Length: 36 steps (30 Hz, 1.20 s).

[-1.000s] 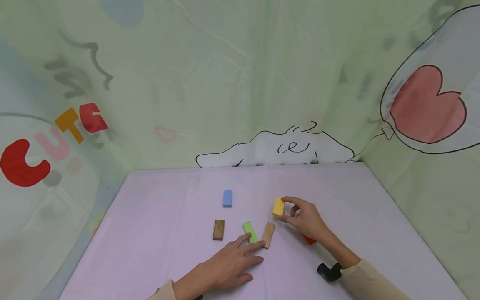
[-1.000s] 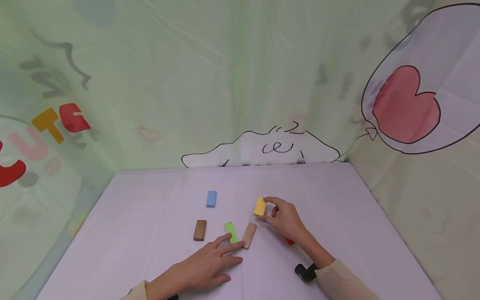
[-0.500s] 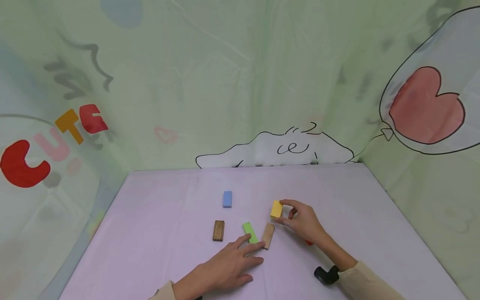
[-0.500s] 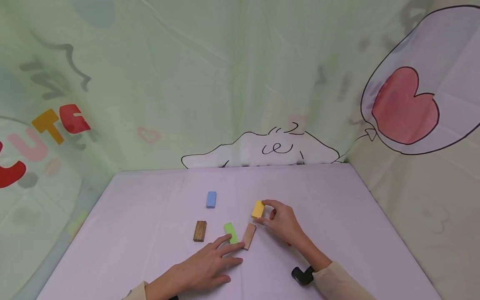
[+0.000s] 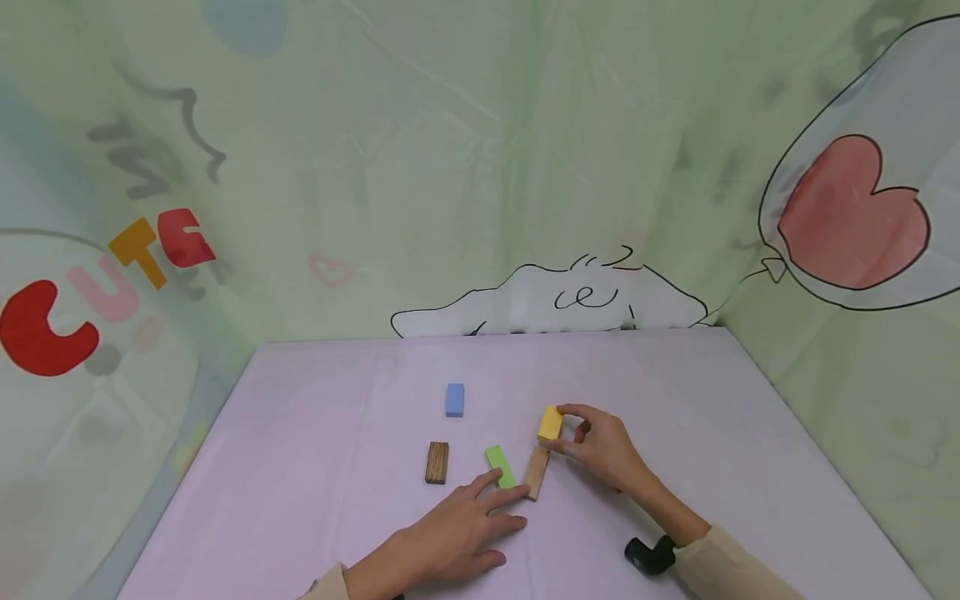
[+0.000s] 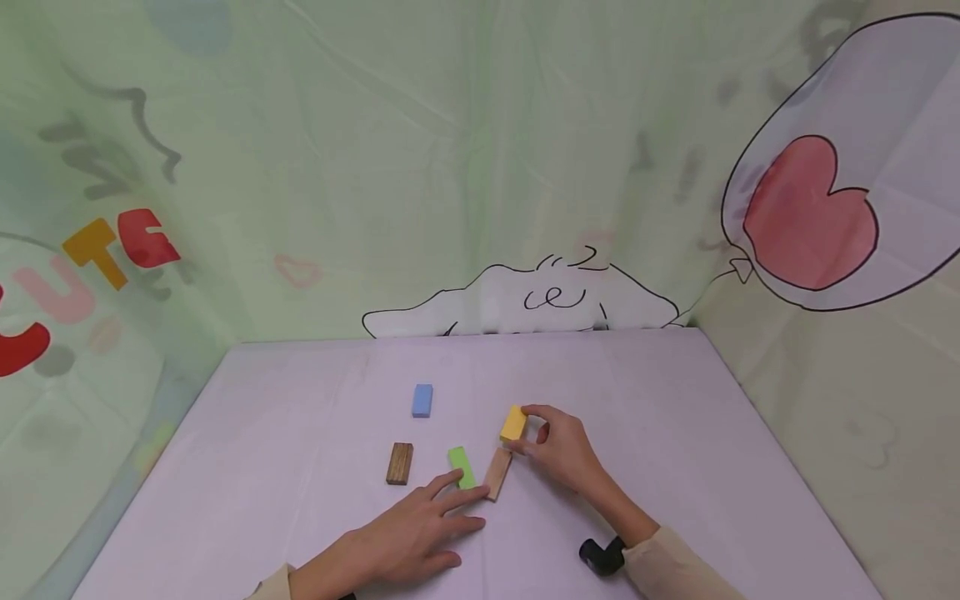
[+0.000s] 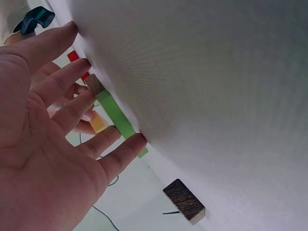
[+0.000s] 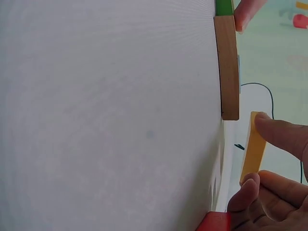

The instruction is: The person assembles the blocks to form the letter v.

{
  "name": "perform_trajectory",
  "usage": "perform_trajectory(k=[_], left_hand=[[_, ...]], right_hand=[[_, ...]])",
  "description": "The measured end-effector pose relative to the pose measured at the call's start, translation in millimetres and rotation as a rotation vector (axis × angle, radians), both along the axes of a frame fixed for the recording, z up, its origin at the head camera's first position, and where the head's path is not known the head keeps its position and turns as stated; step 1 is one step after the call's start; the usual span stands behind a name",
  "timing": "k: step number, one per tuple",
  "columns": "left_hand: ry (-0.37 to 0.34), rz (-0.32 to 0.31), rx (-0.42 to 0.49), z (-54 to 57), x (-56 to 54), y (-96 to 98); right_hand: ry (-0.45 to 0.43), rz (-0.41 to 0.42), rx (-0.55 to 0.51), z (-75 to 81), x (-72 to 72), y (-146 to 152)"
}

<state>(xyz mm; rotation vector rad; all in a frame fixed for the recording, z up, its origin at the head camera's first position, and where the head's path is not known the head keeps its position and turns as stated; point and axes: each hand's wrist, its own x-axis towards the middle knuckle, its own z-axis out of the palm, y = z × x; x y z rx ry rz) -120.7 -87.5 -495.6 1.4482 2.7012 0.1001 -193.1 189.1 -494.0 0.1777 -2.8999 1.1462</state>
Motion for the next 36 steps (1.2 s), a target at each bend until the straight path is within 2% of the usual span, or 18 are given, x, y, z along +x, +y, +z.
perform_trajectory(k=[7,19,36], left_hand=[[-0.008,0.004,0.000,-0.6,0.1,0.1],[-0.021,0.005,-0.004,-1.2,0.0,-0.5],[0.007,-0.013,-0.009,0.9,-0.5,0.3]], right_hand=[[0.007,0.021,0.016,-2.0,-1.1,0.2],[-0.046,0.022,0.032,-0.1,0.6,-3.4],[-0.050,0.051,0.039,-3.2,-1.7,-2.5]])
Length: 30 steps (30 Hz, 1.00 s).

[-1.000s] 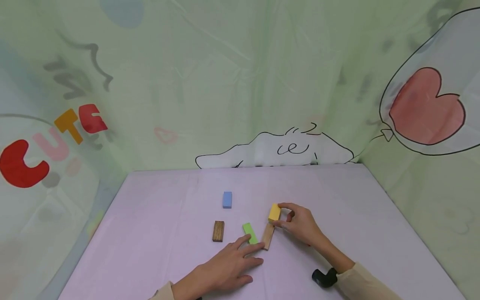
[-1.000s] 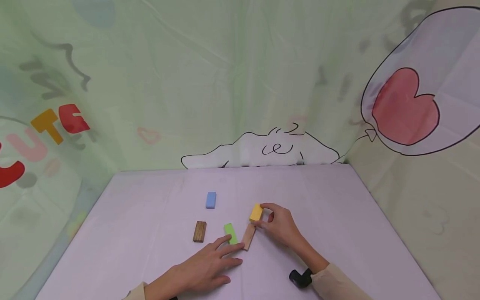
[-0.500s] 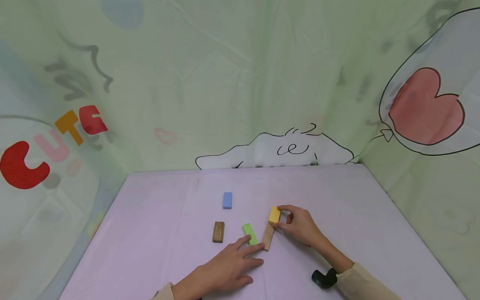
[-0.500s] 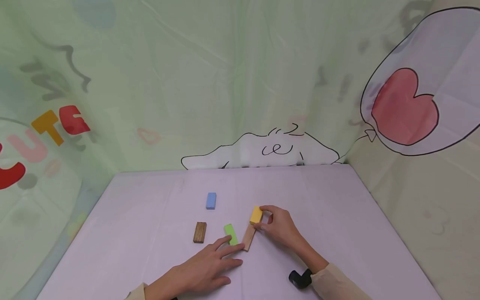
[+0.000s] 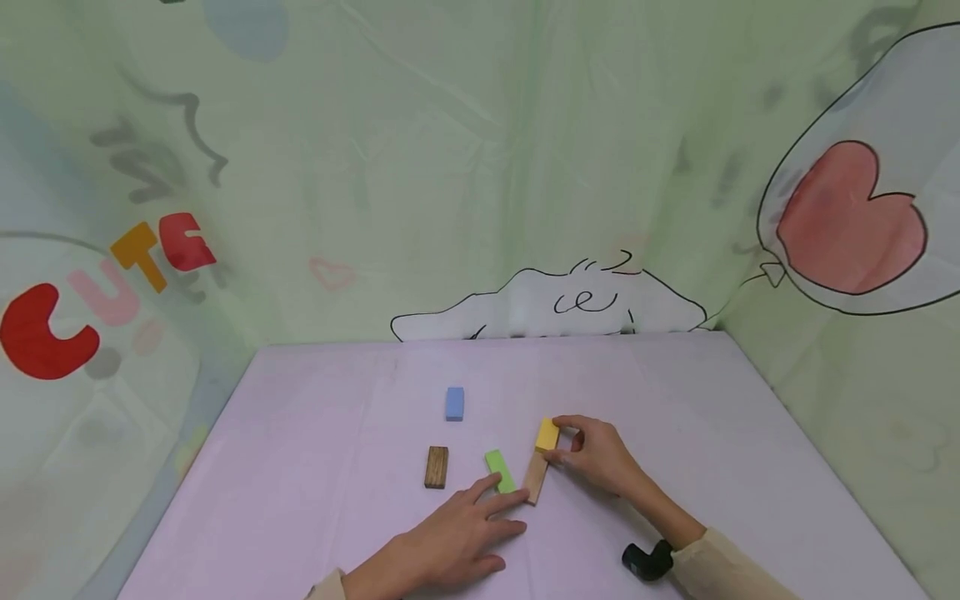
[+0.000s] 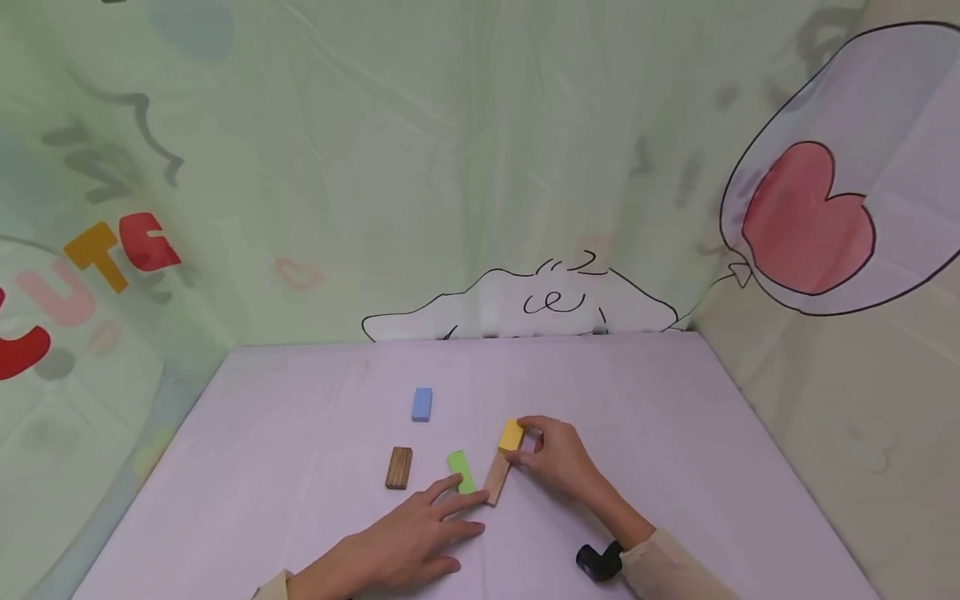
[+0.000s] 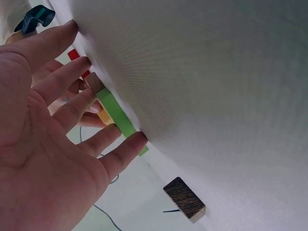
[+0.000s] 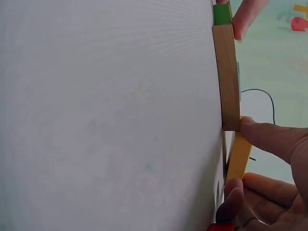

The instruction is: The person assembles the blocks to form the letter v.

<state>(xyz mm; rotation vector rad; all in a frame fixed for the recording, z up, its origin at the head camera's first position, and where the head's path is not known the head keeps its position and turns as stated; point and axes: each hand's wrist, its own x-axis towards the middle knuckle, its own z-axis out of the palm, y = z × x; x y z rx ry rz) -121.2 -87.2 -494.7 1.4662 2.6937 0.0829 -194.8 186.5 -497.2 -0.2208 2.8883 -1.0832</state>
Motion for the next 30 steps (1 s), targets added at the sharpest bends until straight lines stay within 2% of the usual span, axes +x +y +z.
perform_trajectory(k=[5,17,24,30], left_hand=[[0.009,0.002,-0.006,0.1,1.0,-0.6],[-0.032,0.013,0.000,-1.1,0.0,-0.7],[-0.017,0.015,0.000,-1.8,0.2,-0.2],[-0.043,0.022,0.004,-2.8,-0.1,0.4]], right_hand=[[0.010,0.012,0.007,-1.5,-0.4,-1.4],[-0.018,0.018,0.020,1.4,-0.7,-1.8],[-0.016,0.040,0.023,4.6,1.0,-0.9],[-0.029,0.035,0.036,5.0,-0.3,-0.8]])
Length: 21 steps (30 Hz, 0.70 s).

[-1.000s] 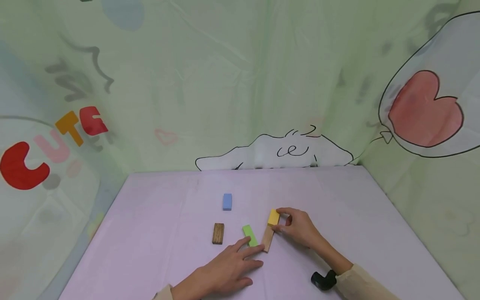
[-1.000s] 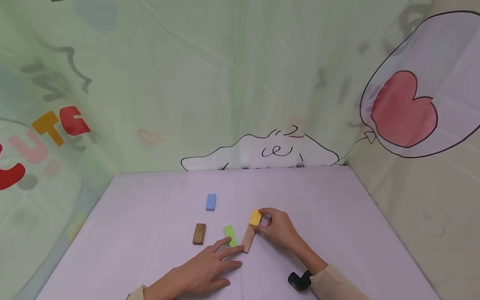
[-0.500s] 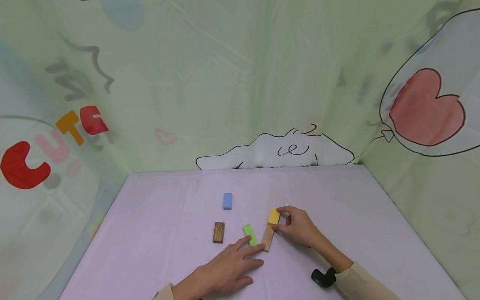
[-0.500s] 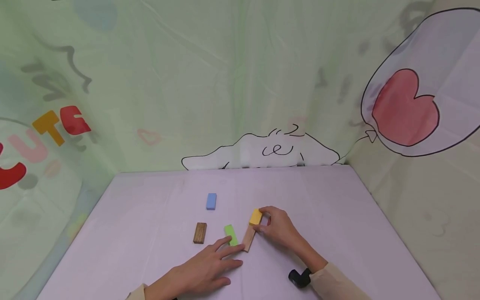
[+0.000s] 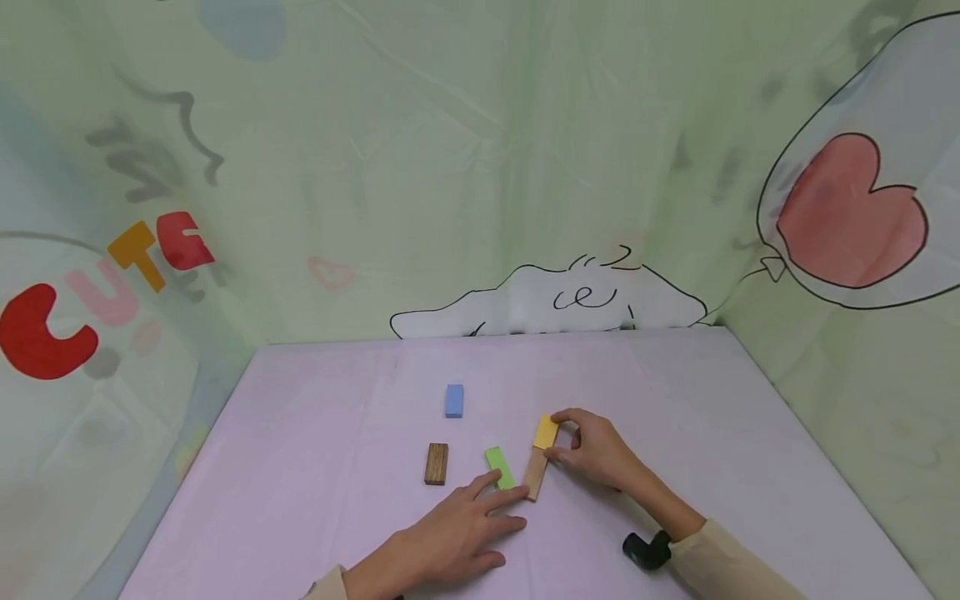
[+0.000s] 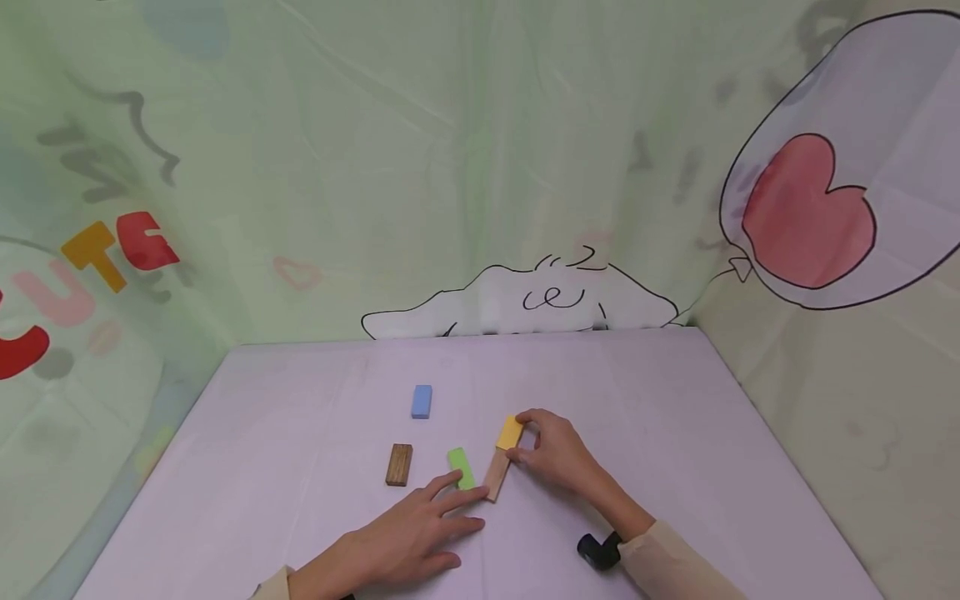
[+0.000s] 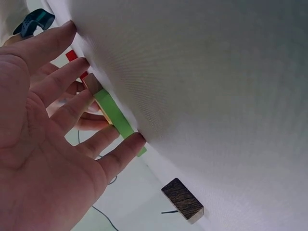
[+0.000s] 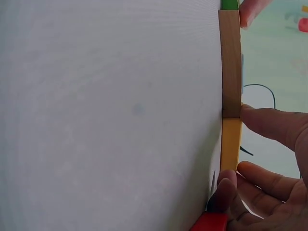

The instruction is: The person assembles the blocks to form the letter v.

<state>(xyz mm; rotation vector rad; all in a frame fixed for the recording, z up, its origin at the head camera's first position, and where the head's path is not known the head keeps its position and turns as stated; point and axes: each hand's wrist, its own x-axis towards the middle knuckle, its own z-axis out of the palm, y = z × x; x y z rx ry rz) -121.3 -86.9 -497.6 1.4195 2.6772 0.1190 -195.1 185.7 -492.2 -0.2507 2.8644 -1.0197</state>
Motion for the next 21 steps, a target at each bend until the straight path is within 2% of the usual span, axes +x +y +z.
perform_trajectory(k=[12,21], left_hand=[[0.032,-0.014,0.014,0.0,0.4,-0.7],[0.029,-0.012,0.011,0.9,0.0,-0.7]], right_hand=[[-0.009,0.002,0.008,2.8,0.4,-1.2],[0.061,0.013,0.032,7.1,-0.2,7.2]])
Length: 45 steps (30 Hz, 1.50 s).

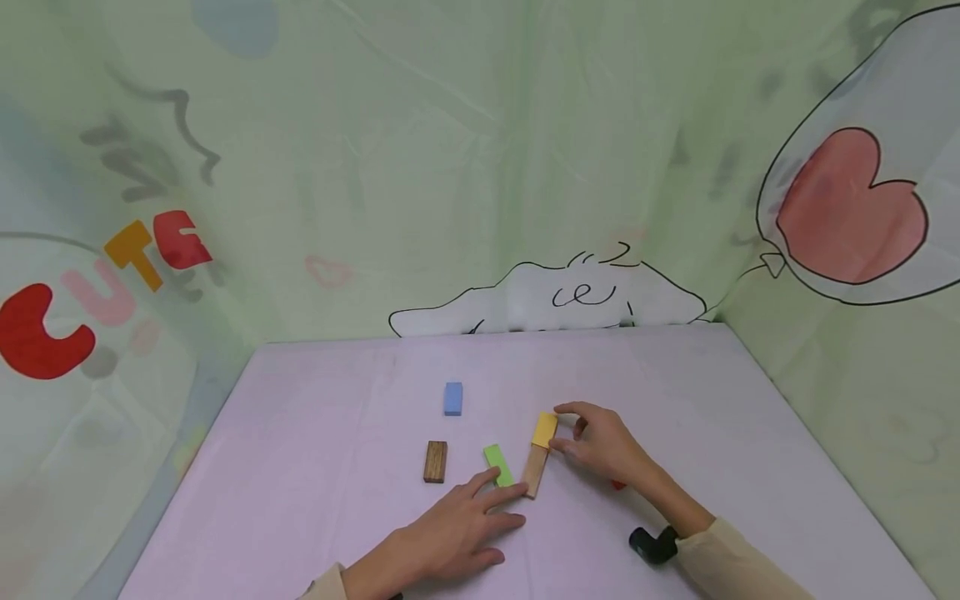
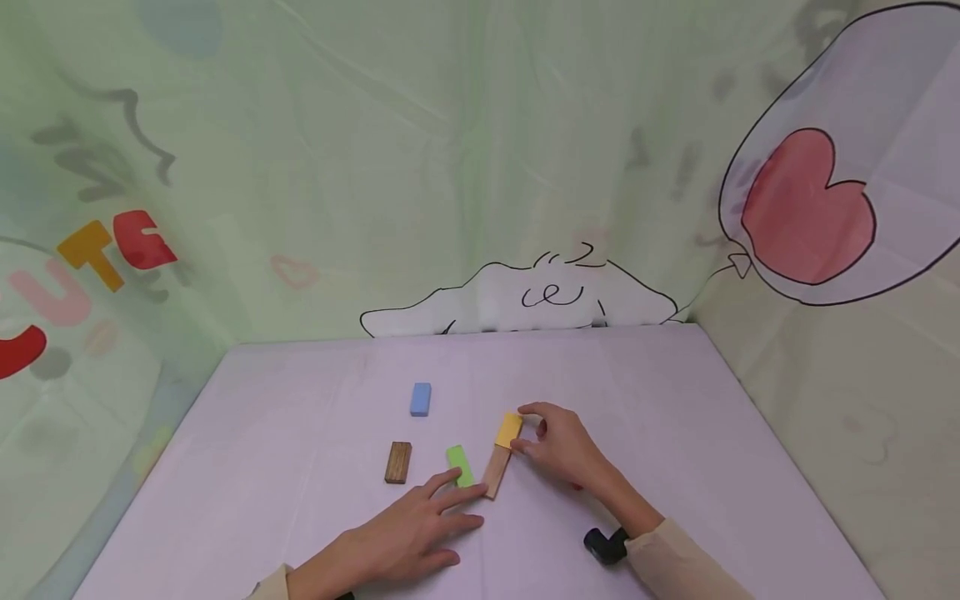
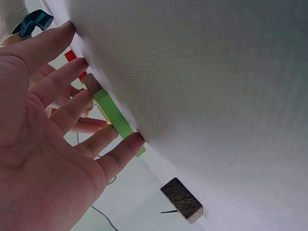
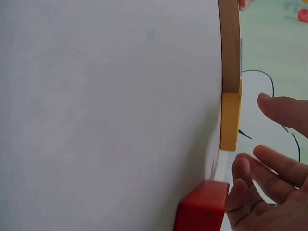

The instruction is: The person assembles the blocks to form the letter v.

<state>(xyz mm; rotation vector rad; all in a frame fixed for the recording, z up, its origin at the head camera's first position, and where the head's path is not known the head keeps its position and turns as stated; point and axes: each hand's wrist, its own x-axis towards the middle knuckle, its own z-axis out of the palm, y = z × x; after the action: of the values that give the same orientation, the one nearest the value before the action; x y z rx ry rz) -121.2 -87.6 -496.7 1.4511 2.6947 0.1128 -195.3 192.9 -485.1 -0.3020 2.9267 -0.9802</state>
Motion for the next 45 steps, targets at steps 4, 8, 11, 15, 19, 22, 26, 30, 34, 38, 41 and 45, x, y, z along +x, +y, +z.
perform_trajectory(k=[4,8,11,15,19,22,26,30,34,38,41,45], left_hand=[[-0.008,0.003,0.006,1.2,-0.3,-0.3],[0.005,-0.001,0.010,2.1,-0.6,-0.6],[0.013,-0.002,0.009,3.0,-0.6,-1.0],[0.001,0.004,0.008,4.3,-0.7,-1.4],[-0.005,0.002,0.009,3.7,-1.4,-1.3],[-0.006,-0.001,0.006,2.3,-1.3,-1.4],[-0.002,-0.003,0.006,0.8,-0.8,-1.7],[0.013,-0.008,0.015,-0.6,-0.8,-1.5],[0.022,-0.011,0.020,-1.8,-1.2,-1.2],[0.012,-0.011,0.021,-1.8,-1.5,-0.4],[0.006,-0.007,0.020,-2.5,-1.4,-0.4],[-0.001,0.000,0.021,-3.0,-0.2,-1.2]], right_hand=[[0.039,0.030,-0.024,0.5,0.1,9],[0.062,0.048,-0.041,1.0,-0.5,16],[0.065,0.058,-0.035,1.4,-1.9,21],[0.066,0.099,-0.029,1.2,-4.9,27],[0.069,0.129,-0.034,0.0,-6.9,33],[0.058,0.132,-0.044,-0.9,-6.5,36],[0.034,0.116,-0.044,-1.7,-4.5,39],[0.036,0.107,-0.032,-2.4,-3.5,43],[0.035,0.110,-0.024,-2.2,-3.3,47],[0.020,0.114,-0.024,-0.9,-2.5,51],[0.009,0.120,-0.024,0.1,-1.7,54],[0.003,0.145,-0.025,-0.2,-1.0,58]])
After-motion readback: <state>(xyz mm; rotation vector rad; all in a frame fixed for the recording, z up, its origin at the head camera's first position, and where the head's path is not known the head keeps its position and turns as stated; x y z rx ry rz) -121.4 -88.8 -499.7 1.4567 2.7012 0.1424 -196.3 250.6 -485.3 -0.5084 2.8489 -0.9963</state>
